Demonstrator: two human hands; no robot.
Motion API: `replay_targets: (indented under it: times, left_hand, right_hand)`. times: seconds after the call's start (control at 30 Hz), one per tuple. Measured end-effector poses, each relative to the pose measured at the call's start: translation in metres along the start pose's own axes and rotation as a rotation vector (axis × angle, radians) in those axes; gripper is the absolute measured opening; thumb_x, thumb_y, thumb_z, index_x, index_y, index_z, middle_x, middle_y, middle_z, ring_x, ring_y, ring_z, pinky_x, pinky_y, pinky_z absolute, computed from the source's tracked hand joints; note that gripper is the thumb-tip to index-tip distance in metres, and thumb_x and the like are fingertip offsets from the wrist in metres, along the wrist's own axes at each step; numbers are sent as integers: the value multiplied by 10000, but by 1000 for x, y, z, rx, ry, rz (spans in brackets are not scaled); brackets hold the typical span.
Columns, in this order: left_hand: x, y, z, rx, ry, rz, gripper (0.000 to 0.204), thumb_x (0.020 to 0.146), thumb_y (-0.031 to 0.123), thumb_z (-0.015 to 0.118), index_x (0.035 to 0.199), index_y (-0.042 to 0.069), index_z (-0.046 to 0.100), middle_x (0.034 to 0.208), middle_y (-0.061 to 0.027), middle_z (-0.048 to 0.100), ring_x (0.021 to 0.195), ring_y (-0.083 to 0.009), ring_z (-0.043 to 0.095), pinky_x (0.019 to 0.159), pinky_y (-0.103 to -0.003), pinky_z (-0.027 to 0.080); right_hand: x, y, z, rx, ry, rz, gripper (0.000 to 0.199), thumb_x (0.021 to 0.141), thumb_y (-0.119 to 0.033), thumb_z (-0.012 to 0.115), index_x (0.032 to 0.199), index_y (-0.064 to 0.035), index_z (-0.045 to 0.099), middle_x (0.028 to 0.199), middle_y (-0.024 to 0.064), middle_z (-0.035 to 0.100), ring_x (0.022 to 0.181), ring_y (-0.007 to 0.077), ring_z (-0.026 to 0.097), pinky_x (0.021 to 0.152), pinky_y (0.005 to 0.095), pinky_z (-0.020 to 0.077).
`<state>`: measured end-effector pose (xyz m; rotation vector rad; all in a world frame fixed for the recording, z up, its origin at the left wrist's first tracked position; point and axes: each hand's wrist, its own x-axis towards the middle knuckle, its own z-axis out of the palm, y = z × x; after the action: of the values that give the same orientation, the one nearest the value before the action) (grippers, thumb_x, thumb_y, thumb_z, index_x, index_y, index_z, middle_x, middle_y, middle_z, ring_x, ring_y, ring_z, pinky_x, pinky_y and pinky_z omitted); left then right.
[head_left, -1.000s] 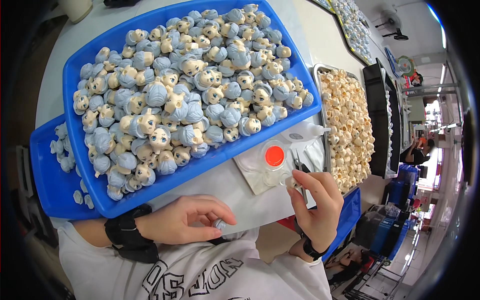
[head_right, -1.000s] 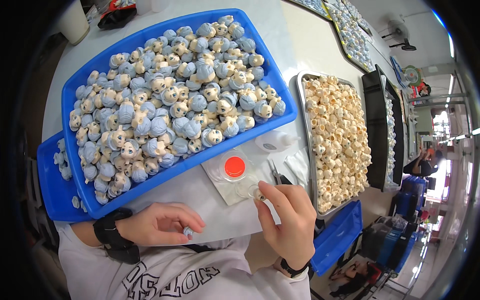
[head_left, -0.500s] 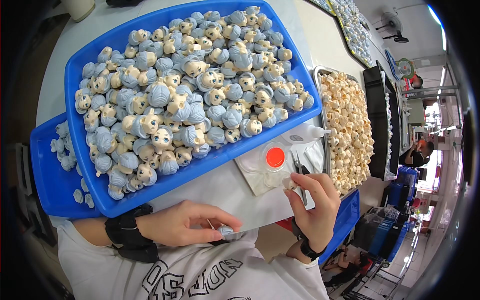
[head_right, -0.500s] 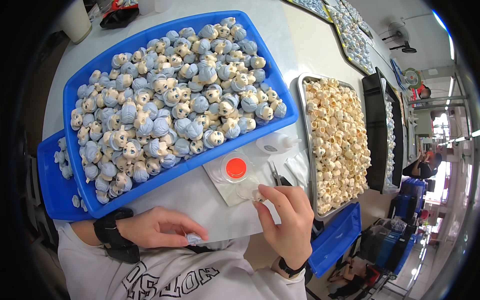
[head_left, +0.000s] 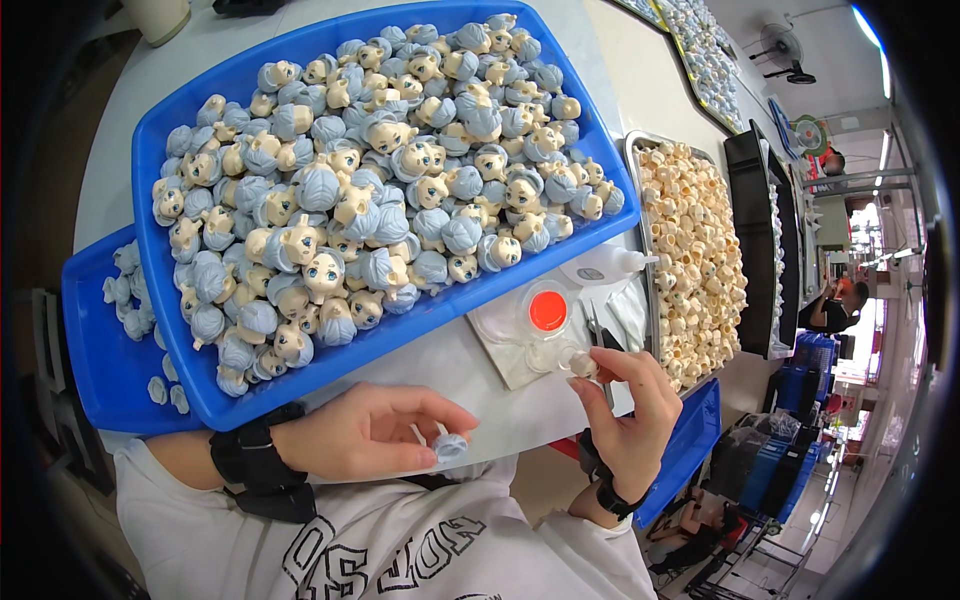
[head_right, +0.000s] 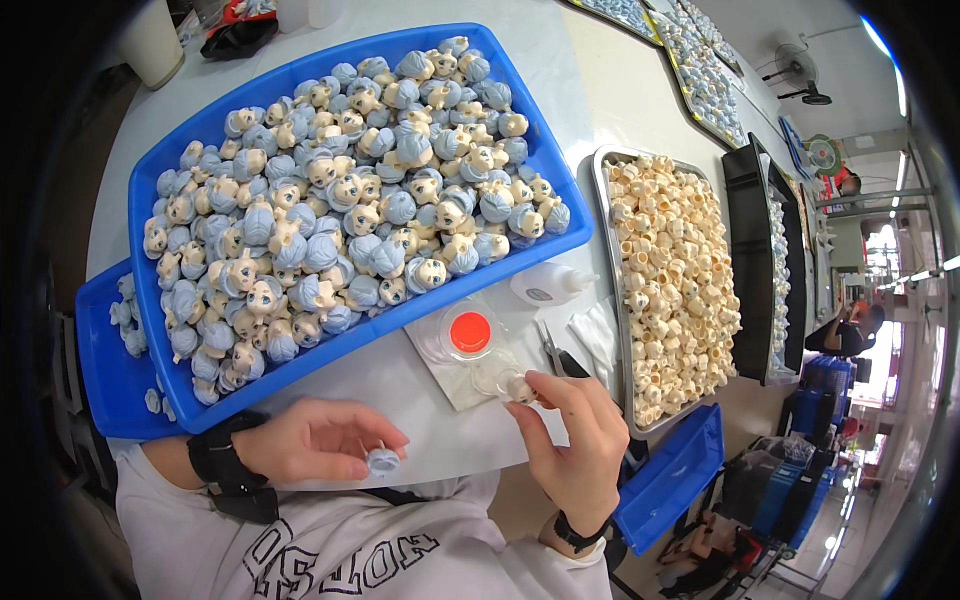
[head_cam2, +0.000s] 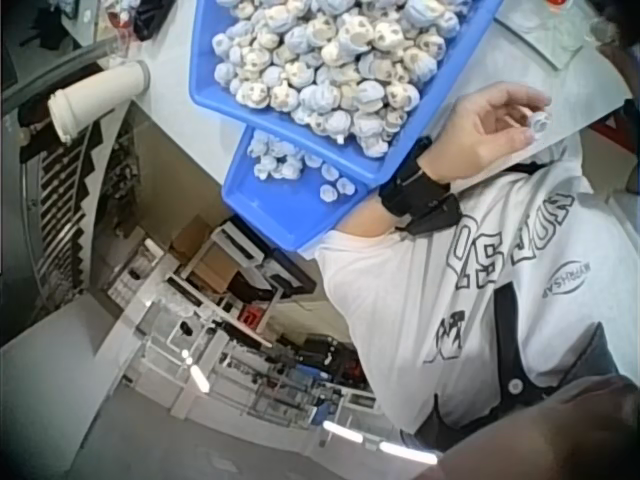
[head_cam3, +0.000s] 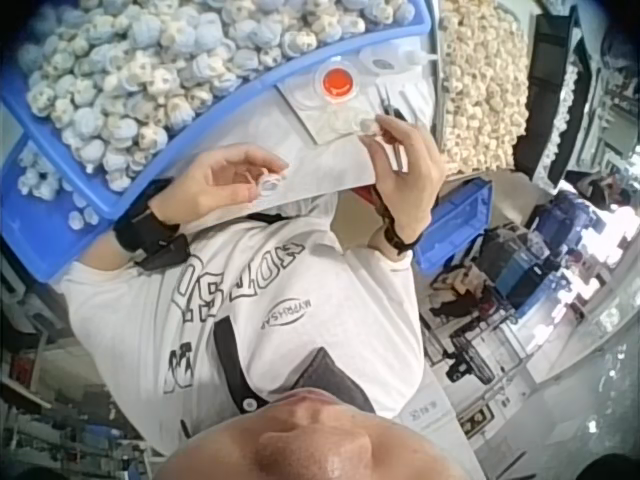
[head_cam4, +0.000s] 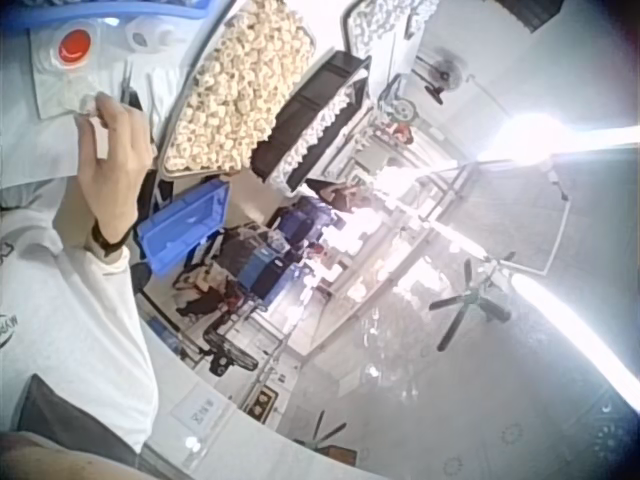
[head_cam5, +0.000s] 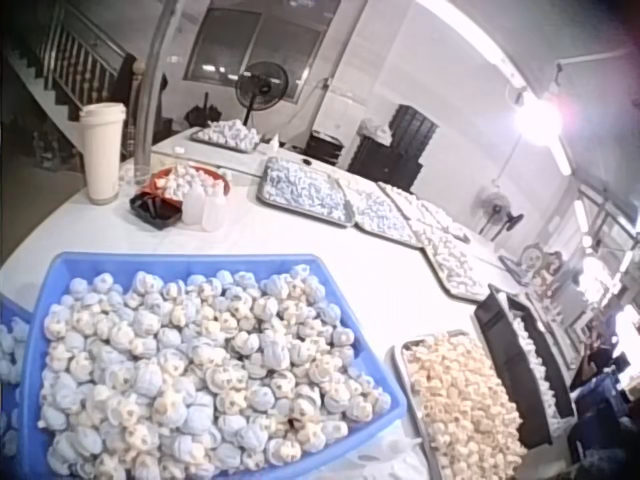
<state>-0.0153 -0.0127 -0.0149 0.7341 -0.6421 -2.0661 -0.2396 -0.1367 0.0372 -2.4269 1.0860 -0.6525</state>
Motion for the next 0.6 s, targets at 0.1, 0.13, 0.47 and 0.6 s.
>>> replay_targets:
  times: [0.1, 0.13, 0.47, 0.6]
  left_hand:
    - [2, -8, -5, 42, 19, 75, 380, 830, -7, 568, 1197, 12, 469, 1064, -41, 524, 951, -92, 499, 858, -242, 422]
    - [2, -8, -5, 26, 33, 76, 381, 827, -13, 571, 1192, 9, 467, 1065, -43, 522, 954, -93, 500, 861, -243, 423]
    - [1, -3, 0, -45, 127, 102, 395, 804, -33, 593, 1171, 6, 453, 1100, -54, 506, 987, -109, 512, 879, -258, 447]
    - [1, -5, -4, -24, 100, 91, 394, 804, -22, 604, 1168, 5, 456, 1101, -56, 508, 997, -116, 517, 893, -268, 445]
  right_hand:
    - [-3, 1, 3, 9, 26, 16, 277, 631, 4, 728, 884, -6, 617, 736, 97, 610, 624, 186, 572, 554, 269, 441]
    - [-4, 2, 3, 11, 28, 18, 279, 630, 4, 728, 886, -7, 616, 730, 95, 606, 620, 186, 570, 553, 268, 440]
    - [-13, -13, 5, 219, 27, 24, 292, 601, 26, 737, 869, -4, 626, 734, 97, 622, 620, 201, 578, 552, 271, 444]
    - [-21, -25, 23, 521, -76, -120, 349, 592, 41, 741, 917, 4, 620, 777, 100, 644, 622, 209, 587, 555, 275, 451]
